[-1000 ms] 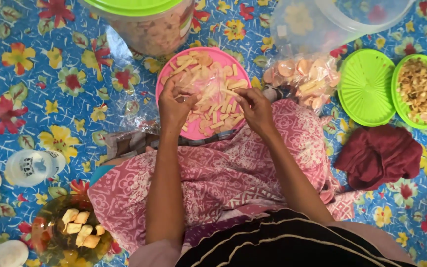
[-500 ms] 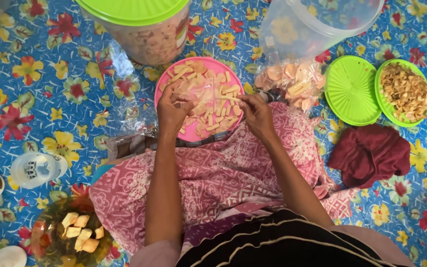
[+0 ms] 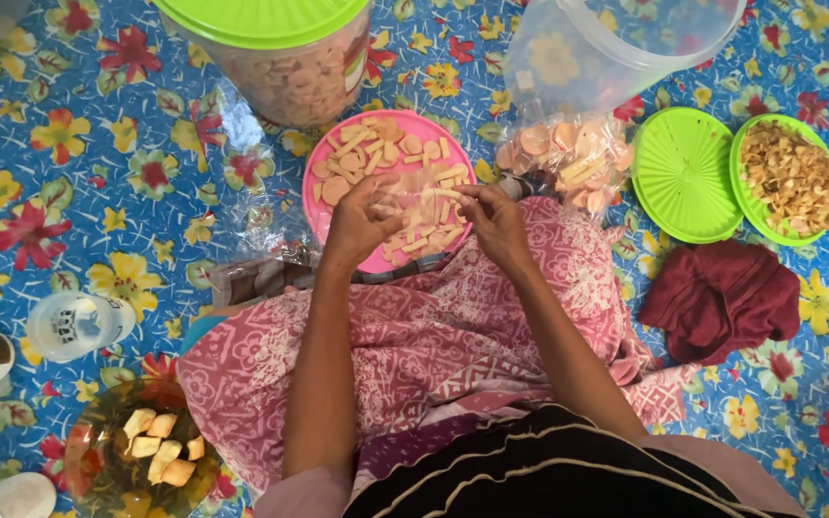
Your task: Packaging small snack pieces into individual plastic bags while sitting on the floor
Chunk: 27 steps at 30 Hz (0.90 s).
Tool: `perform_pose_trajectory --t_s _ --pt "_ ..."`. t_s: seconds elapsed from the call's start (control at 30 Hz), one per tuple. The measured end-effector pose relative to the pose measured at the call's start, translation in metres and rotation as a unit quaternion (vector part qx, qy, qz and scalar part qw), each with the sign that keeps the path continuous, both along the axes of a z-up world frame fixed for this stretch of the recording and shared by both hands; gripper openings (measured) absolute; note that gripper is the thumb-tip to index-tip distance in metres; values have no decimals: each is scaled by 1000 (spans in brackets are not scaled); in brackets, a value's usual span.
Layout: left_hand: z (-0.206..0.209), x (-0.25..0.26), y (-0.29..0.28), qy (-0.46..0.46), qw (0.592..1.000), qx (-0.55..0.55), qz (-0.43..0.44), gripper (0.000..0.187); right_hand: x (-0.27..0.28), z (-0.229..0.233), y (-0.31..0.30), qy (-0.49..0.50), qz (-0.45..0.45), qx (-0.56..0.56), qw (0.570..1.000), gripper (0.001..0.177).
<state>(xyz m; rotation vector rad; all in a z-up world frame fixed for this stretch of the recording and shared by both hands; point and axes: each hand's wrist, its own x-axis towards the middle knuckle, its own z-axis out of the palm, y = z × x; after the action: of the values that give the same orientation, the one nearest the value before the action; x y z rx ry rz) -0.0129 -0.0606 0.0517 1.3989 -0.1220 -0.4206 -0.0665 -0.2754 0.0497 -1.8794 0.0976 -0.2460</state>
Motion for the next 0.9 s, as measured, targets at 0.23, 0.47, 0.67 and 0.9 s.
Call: perform_pose_trajectory --t_s 0.23,0.47,0.67,0.9 --pt "-19 10 -5 -38 995 93 30 47 -2 7 8 2 23 27 999 21" --pt "-4 8 -11 -22 997 61 29 48 6 1 11 -12 31 35 999 18" --pt "-5 13 -10 -17 999 25 27 52 16 4 13 -28 30 -4 999 16" --pt "-10 13 -13 -22 998 50 31 45 24 1 16 -32 34 -19 999 9"
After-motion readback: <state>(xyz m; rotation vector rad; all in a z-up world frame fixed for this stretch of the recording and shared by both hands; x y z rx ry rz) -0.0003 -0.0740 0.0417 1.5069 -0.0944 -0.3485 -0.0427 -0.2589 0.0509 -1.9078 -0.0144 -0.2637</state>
